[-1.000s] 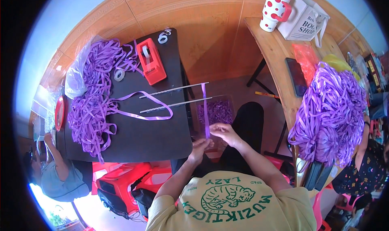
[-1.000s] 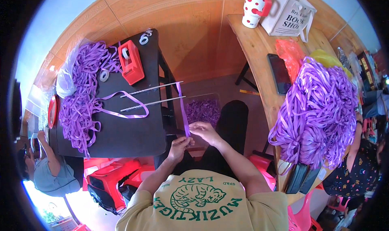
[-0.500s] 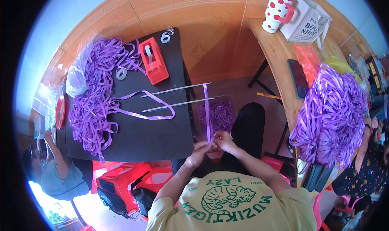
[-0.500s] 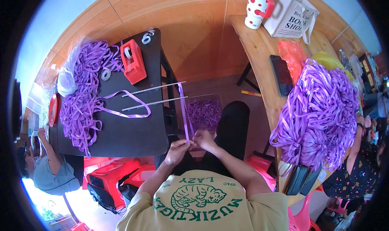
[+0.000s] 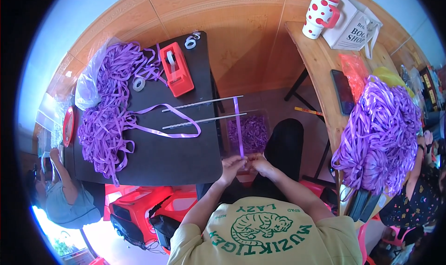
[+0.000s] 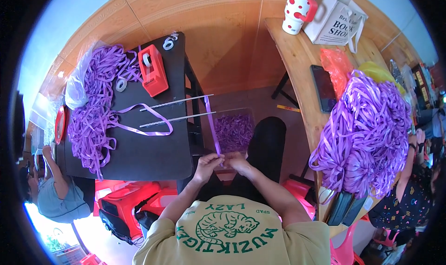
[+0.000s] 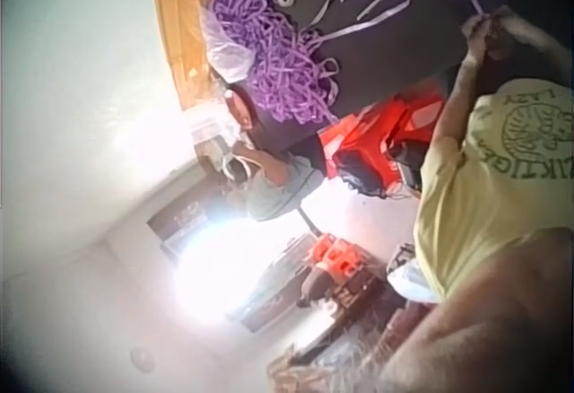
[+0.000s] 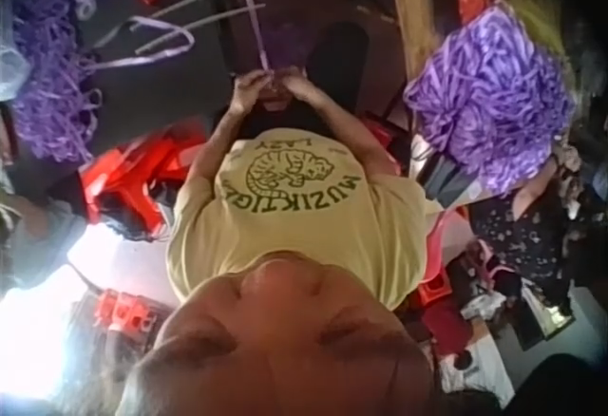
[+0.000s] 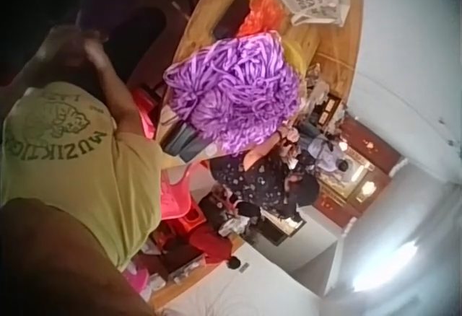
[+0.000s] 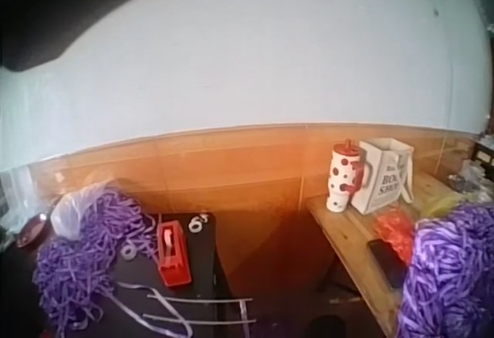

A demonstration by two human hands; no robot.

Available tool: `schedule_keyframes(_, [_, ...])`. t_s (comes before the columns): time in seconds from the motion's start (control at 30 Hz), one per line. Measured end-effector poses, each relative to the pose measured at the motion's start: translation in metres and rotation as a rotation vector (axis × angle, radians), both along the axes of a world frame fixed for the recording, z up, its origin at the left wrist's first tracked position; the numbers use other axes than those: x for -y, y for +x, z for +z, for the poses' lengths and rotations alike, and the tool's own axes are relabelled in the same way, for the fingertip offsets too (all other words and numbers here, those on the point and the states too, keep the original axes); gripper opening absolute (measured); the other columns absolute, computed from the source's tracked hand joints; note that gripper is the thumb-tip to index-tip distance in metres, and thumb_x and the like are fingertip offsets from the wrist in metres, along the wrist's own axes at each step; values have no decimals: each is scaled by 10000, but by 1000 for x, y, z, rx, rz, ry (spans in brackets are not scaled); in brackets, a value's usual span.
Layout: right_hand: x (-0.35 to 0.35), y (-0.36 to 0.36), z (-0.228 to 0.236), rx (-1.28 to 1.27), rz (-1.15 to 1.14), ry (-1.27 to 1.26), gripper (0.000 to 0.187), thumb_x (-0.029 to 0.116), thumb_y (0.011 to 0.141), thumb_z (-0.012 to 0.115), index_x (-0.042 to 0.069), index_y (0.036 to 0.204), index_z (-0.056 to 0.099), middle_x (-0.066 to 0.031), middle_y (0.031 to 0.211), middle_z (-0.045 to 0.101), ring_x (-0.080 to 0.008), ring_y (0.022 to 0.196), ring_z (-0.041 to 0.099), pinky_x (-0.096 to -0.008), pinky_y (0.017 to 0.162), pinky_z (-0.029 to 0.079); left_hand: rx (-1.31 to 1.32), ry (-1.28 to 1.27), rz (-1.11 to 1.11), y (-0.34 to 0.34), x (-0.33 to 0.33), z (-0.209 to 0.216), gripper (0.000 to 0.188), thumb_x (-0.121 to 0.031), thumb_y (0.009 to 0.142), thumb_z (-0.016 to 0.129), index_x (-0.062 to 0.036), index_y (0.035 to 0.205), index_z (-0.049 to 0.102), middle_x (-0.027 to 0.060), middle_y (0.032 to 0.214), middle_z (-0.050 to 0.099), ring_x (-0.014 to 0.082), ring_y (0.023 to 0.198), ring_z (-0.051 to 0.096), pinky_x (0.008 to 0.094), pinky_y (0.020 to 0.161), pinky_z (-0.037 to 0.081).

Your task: Wrapping and tying purple ribbons onto metal rods to create decorative pom-poms.

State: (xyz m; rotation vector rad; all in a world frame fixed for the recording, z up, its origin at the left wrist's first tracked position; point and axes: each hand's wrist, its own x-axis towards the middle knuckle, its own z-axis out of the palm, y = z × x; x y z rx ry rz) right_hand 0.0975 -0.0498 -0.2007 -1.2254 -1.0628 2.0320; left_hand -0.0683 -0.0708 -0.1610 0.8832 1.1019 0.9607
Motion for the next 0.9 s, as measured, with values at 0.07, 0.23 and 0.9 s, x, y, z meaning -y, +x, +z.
schedule_keyframes(0.07, [2, 0, -8, 22, -38, -21, 38, 58, 744, 633, 46, 779, 644, -13, 627, 588, -71, 487, 509, -204, 424, 356, -55, 8, -37, 1, 4, -4, 164, -93, 864, 629, 14, 983, 667, 90, 945, 669, 137, 784, 632, 258, 728, 507])
schedule_keyframes(0.23, [-1, -2, -12, 60, -22, -2, 65, 58, 709, 637, 45, 773, 646, -17, 627, 594, -77, 481, 512, -211, 426, 357, -489, 229, -32, -5, 19, -30, 192, -121, 769, 721, -1, 911, 673, 119, 853, 653, 183, 747, 635, 300, 674, 502])
schedule_keyframes(0.9, [31, 15, 55, 60, 291, -21, 183, 109, 758, 740, 19, 906, 680, -24, 829, 663, -89, 785, 590, -240, 783, 462, -209, 434, 476, 48, -66, 111, 91, -57, 857, 634, 13, 905, 664, -13, 735, 541, 37, 655, 458, 205, 573, 355])
